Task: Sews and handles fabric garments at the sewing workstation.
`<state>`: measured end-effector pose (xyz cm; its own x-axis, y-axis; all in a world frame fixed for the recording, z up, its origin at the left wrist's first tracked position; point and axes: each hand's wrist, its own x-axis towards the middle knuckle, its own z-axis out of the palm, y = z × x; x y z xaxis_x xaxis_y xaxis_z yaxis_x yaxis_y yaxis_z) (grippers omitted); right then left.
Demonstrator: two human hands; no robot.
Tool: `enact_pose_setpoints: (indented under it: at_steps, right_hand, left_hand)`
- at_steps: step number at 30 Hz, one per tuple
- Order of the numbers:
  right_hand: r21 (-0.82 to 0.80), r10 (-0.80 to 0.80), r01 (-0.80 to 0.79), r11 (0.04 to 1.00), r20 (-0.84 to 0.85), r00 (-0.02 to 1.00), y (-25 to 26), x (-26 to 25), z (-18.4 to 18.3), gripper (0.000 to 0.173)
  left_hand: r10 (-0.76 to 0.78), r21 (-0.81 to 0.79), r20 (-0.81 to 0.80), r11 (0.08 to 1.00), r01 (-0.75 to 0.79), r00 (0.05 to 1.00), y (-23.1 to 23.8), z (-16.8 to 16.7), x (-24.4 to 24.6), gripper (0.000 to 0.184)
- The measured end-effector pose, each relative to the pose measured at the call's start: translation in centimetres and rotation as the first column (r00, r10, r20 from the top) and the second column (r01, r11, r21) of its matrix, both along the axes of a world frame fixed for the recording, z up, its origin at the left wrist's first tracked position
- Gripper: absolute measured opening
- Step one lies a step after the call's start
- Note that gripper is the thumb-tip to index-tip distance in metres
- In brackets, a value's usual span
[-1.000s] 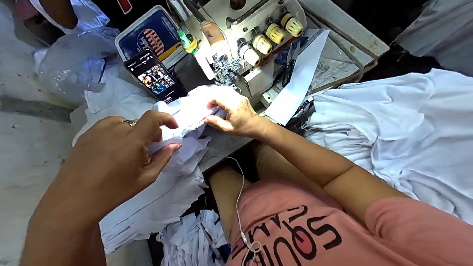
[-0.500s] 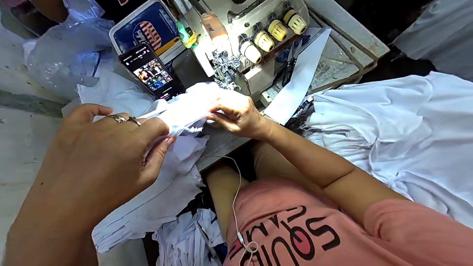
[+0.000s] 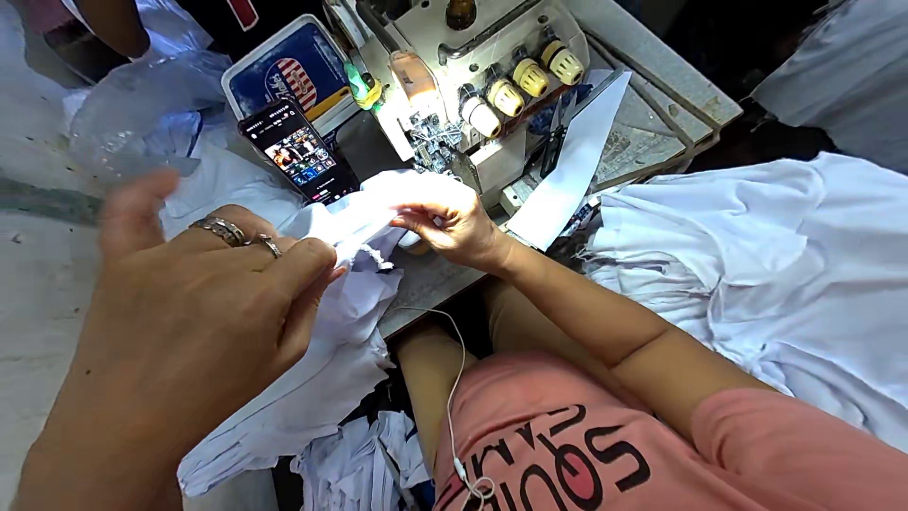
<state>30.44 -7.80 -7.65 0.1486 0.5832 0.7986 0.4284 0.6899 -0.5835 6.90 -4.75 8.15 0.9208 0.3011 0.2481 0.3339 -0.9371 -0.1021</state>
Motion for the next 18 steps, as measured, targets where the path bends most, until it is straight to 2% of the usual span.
enact_pose_setpoints:
  at_steps: [3,6,8,10,12,18]
  right_hand:
    - [-0.058,0.098,-0.107,0.993,-0.131,0.987,-0.2,0.4,0.7,0.008]
    - [-0.25,0.185,-0.266,0.931,-0.305,0.934,-2.6,1.2,1.8,0.006]
    - [-0.395,0.19,-0.326,0.859,-0.344,0.919,-4.8,1.9,1.9,0.007]
    - [-0.475,0.165,-0.325,0.818,-0.346,0.923,-6.5,2.4,1.0,0.007]
    - [-0.5,0.112,-0.282,0.819,-0.341,0.933,-7.7,2.8,-0.3,0.006]
    - [-0.472,0.077,-0.239,0.849,-0.338,0.938,-7.7,3.0,-2.5,0.008]
  left_hand:
    - [-0.028,-0.028,0.003,0.999,0.028,1.0,-0.2,1.1,1.5,0.035]
    - [-0.011,-0.09,0.043,0.996,0.015,0.999,0.3,1.0,2.3,0.033]
    - [0.013,-0.089,0.038,0.996,-0.01,0.999,0.9,0.6,2.7,0.039]
    - [0.039,-0.06,-0.001,0.997,-0.039,0.999,1.3,0.0,3.3,0.048]
    - [0.043,-0.029,-0.047,0.999,-0.044,0.998,1.5,-0.7,4.0,0.053]
    - [0.046,-0.031,-0.059,0.998,-0.048,0.997,2.4,-2.5,5.3,0.048]
